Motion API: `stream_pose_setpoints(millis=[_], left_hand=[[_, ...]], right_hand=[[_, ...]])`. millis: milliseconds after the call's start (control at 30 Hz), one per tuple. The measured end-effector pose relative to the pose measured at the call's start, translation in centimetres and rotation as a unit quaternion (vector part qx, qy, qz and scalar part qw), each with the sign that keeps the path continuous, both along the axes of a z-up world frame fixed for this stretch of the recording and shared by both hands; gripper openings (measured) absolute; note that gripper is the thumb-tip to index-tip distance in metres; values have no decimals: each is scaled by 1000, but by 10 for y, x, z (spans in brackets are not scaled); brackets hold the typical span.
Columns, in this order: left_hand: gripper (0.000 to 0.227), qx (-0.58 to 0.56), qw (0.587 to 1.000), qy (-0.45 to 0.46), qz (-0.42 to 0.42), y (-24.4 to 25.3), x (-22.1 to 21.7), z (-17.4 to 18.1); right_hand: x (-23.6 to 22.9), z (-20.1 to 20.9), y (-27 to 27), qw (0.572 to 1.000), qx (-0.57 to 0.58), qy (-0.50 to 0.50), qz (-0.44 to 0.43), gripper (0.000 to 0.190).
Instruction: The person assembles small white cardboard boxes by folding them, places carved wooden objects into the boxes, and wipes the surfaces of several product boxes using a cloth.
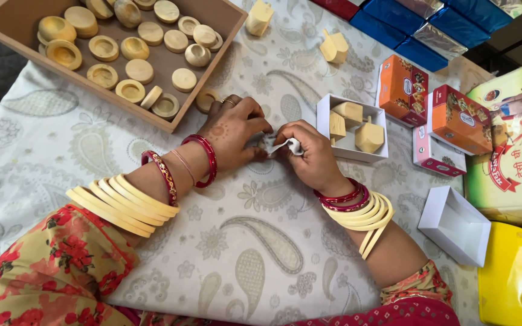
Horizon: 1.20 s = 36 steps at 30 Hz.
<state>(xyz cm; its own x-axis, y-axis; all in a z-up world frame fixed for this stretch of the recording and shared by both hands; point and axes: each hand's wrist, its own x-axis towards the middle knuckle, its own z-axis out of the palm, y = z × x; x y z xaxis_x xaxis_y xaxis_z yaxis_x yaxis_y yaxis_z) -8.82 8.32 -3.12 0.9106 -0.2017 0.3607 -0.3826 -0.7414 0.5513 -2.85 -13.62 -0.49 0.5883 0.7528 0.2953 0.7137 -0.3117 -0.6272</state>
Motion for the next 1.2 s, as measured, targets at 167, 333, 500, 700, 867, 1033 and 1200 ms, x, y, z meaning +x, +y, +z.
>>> stream_pose_setpoints(millis=[167,333,500,700,867,1033,1200], left_hand=[[43,-20,999,-30,20,-1,-2,1],[51,18,996,-78,-26,-5,-6,11],[27,120,991,-61,-10,-11,-10,12],[36,178,978,-110,23,-11,-12,12],[27,200,976,-80,40,-12,-11,17],[15,170,982,-71,43,-12,-13,11],[42,198,979,-34,34,-11,-19,20]], right_hand=[[1,-14,-3,994,96,36,-22,21],[7,-24,-11,961,221,158,-51,10],[-3,-6,-6,977,206,40,-24,17],[-4,-6,-5,983,182,-2,-33,18],[-2,-3,-3,984,176,-6,-39,17],[-3,-2,0,985,149,-70,-60,14],[-3,-2,-1,986,147,-58,-56,14]])
